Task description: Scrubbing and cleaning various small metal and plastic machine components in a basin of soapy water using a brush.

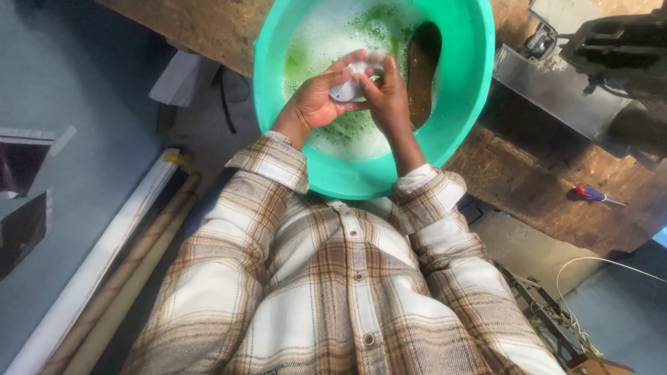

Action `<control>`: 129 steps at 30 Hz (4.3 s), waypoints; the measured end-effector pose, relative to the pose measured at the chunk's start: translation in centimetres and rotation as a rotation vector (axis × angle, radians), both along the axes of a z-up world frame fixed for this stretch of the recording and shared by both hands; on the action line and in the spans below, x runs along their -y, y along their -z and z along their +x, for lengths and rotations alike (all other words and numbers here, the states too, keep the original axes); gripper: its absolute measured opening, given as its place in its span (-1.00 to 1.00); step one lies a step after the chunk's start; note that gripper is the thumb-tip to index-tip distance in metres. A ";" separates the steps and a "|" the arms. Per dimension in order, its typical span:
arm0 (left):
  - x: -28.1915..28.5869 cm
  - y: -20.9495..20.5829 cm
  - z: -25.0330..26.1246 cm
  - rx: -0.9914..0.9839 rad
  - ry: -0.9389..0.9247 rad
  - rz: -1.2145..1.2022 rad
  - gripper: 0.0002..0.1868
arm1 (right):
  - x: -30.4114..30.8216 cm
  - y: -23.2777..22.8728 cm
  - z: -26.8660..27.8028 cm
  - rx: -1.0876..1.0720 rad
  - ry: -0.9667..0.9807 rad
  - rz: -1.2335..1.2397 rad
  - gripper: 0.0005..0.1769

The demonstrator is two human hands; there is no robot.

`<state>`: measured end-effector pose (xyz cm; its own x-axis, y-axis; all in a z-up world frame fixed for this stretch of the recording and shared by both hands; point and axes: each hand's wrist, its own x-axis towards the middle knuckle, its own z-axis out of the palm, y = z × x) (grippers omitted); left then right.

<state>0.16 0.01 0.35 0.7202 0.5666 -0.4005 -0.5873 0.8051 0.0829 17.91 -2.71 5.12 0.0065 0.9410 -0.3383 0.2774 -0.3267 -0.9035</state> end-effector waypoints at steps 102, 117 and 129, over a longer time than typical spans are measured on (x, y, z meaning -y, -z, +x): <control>-3.9 7.9 4.9 -0.710 -0.467 -0.186 -0.43 | 3.2 17.3 7.9 1.081 0.106 -0.098 0.10; -3.3 11.7 6.3 -0.540 -0.198 -0.155 -0.55 | 1.3 0.9 4.5 0.572 -0.039 -0.163 0.08; -4.7 -0.3 7.0 -1.772 0.655 0.720 -0.17 | 3.8 7.7 7.4 0.831 -0.068 -0.292 -0.04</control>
